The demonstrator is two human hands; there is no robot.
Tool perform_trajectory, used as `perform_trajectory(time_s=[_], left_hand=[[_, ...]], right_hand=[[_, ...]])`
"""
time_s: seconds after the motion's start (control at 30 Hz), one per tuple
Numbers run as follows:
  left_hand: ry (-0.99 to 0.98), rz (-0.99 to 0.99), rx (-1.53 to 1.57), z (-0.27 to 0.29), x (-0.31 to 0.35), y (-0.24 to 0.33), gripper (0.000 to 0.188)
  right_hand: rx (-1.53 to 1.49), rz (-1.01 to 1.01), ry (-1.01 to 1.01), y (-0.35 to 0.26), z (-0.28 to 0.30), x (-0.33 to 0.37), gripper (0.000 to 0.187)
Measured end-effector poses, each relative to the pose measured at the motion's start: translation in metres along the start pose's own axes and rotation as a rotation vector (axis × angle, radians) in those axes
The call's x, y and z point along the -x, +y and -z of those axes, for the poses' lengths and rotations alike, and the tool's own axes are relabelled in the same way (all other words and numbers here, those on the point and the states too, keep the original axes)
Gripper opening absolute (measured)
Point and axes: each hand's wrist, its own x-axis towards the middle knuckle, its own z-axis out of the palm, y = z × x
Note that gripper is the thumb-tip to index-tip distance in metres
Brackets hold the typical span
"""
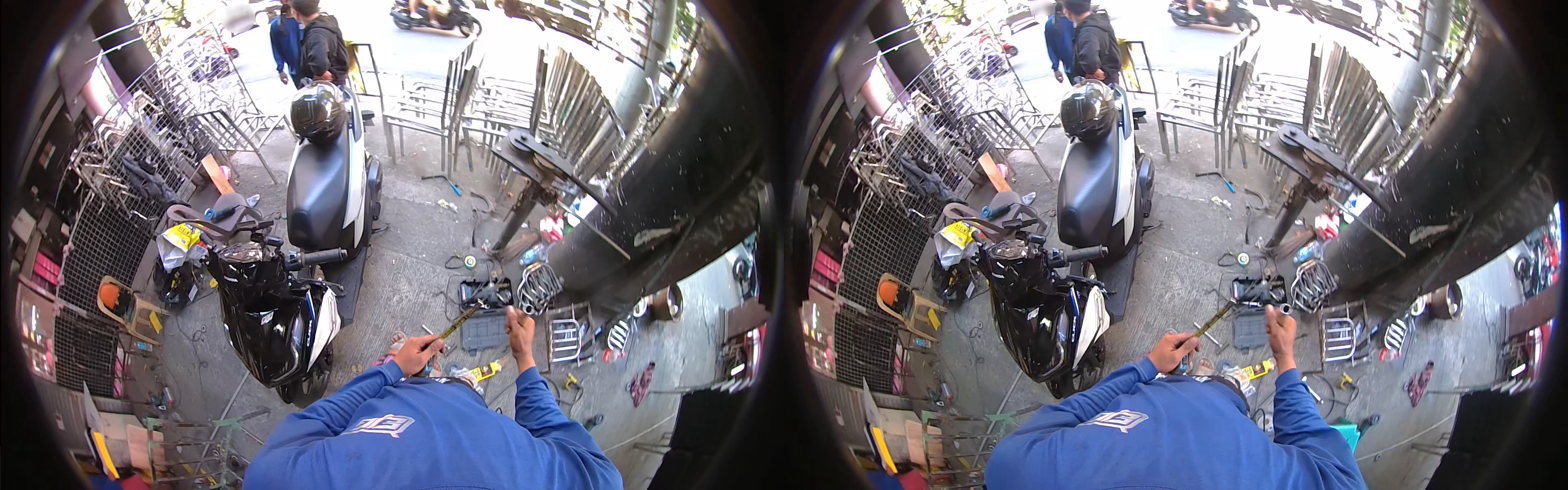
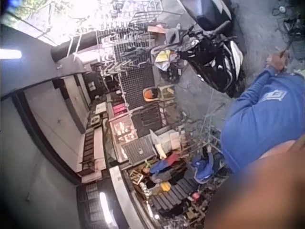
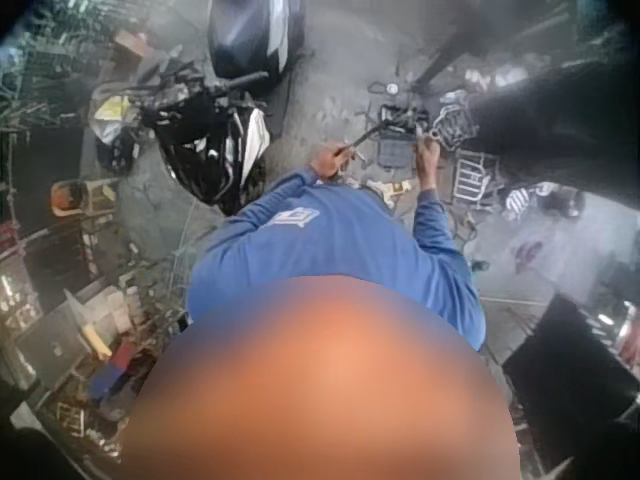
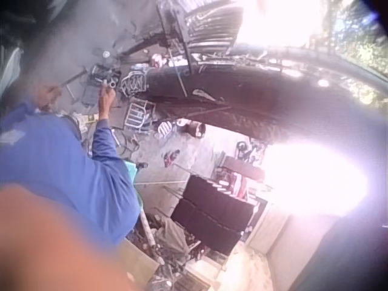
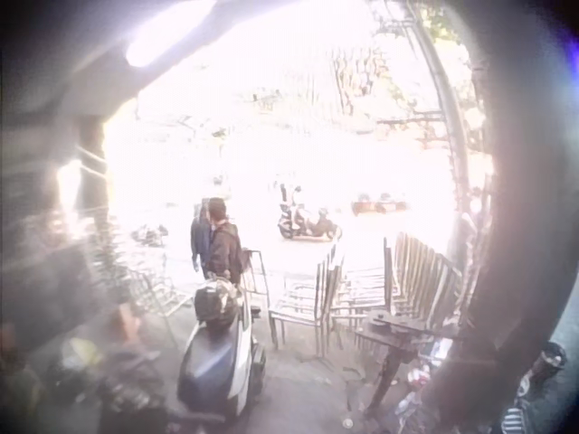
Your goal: The person measures metal tubes with a tape measure and marks them with a marker. They handle several tubes, measure lengths, and mark cut points while moving around a cluttered workshop.
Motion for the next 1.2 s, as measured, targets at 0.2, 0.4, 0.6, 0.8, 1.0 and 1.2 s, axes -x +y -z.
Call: perform_trajectory(time_s=[0.2, 0.4, 0.6, 0.8, 1.0, 1.2], left_hand=[[0.157, -0.093, 0.029, 0.033, -0.033, 0.022, 0.038], [0.215, -0.167, 0.056, 0.085, -0.086, 0.038, 0.033], [0.471, -0.464, -0.069, 0.137, -0.143, 0.098, 0.027], [0.423, -0.29, 0.058, 0.193, -0.145, 0.136, 0.034], [0.741, -0.245, -0.037, 0.235, -0.148, 0.145, 0.03], [1.156, -0.066, -0.116, 0.254, -0.169, 0.14, 0.031]], right_hand=[[-0.191, 0.088, -0.529, -0.1, -0.112, -0.053, 0.037], [-0.038, 0.138, -0.443, -0.156, -0.192, -0.086, 0.038], [-0.062, 0.235, -0.409, -0.208, -0.246, -0.125, 0.029], [-0.009, 0.315, -0.43, -0.246, -0.289, -0.189, 0.035], [0.031, 0.226, -0.837, -0.258, -0.361, -0.244, 0.033], [0.208, 0.235, -1.371, -0.245, -0.446, -0.302, 0.033]])
